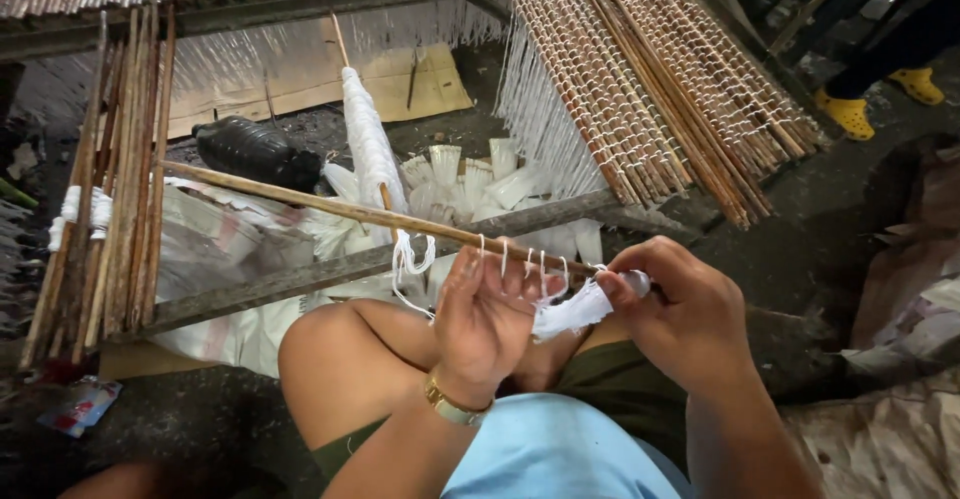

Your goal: Attaching white candle wicks to a wooden stick by wrapping and knotting them in a candle studio.

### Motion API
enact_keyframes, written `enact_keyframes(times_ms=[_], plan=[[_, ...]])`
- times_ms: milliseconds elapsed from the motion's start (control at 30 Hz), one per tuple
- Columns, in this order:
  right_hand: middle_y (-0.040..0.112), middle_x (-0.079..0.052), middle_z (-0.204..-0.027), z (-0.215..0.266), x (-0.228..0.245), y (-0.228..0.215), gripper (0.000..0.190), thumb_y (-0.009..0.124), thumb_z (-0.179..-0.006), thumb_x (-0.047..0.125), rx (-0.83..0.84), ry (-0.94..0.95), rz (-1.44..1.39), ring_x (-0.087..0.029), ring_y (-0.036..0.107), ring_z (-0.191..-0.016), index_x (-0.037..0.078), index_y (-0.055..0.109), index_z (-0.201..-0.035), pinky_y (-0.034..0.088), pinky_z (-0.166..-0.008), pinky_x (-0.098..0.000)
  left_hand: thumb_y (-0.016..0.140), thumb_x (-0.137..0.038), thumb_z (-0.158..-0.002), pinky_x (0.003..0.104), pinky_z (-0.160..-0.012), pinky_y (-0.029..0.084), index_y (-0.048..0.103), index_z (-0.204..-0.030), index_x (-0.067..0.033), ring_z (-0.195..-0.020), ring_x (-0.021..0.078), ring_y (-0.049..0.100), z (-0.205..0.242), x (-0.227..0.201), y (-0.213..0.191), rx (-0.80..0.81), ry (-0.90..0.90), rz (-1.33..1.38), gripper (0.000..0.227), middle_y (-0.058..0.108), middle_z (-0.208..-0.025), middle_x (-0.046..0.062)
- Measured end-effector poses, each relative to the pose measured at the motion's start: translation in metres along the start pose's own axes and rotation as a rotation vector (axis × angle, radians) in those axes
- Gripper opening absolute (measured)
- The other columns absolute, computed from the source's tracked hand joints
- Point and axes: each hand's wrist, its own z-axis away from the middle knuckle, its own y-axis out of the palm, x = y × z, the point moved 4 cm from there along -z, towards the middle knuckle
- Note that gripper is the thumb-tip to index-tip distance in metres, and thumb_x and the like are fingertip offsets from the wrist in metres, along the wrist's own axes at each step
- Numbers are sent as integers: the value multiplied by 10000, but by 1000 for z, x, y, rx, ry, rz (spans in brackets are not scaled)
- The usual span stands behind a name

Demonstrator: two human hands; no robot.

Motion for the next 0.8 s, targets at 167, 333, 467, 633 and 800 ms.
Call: enact_keyframes(times_ms=[167,333,467,633,800], plan=[[672,7,-728,3,1,4,58,743,-876,319,9,-8,93,-257,644,-585,266,751,-899,508,-552,-358,608,-410,-955,318,-649,452,568,-776,-192,-716,167,550,-11,0,-16,-392,-140,134,286,647,-814,-1],[676,57,-904,8,-16,-11,100,791,-897,302,32,90,303,-123,584,-680,223,737,-926,440,-679,-276,637,-369,-949,275,-549,435,655,-791,-195,-639,142,566,-25,-57,-23,-380,57,240,236,610,-691,-28],[686,49,-819,11,-45,-29,104,764,-931,316,110,234,412,-123,581,-659,214,752,-946,450,-698,-288,615,-369,-982,281,-619,431,636,-890,-216,-655,119,520,-27,-73,-16,-260,127,233,180,584,-753,-48],[584,38,-659,10,-50,-40,128,756,-969,361,76,235,435,-92,542,-629,234,755,-981,417,-692,-272,583,-349,-1018,227,-538,440,673,-830,-201,-624,83,564,-22,-48,-7,-185,65,186,256,662,-767,-59],[686,10,-1048,4,-51,-46,126,822,-997,219,21,15,497,-141,555,-692,144,725,-1029,446,-709,-322,551,-360,-1015,226,-571,328,544,-870,-207,-614,93,349,-24,-56,5,-120,60,178,210,442,-718,-73]])
